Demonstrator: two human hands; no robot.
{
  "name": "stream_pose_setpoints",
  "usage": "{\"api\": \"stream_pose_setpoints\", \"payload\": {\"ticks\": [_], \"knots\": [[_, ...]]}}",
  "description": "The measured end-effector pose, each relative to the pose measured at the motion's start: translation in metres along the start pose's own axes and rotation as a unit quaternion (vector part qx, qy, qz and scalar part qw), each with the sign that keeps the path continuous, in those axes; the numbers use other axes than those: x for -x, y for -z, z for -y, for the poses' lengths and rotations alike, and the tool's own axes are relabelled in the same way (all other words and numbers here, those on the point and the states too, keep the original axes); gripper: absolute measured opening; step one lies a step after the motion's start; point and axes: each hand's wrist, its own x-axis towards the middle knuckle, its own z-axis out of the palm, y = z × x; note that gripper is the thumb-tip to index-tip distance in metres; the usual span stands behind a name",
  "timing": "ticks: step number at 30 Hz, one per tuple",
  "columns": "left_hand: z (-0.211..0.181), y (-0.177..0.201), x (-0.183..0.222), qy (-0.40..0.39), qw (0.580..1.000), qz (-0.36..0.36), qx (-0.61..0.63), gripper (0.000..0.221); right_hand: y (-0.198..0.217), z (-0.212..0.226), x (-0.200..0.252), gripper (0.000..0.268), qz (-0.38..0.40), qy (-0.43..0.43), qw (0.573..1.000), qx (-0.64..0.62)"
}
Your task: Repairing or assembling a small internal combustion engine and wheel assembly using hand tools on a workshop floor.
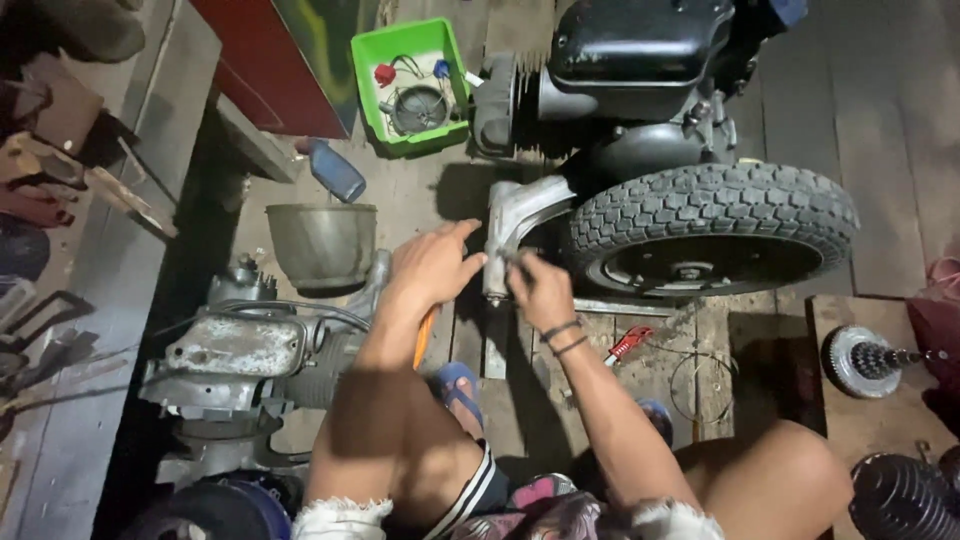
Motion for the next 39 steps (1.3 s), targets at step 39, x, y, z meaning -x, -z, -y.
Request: {"api": "stream_pose_setpoints", "payload": {"ticks": [39], "knots": [[0.010, -0.003, -0.014, 0.016, 1.000, 0.001, -0.022, 0.057, 0.016, -0.005, -0.048, 0.018, 0.170, 0.089, 0.914, 0.357]]}}
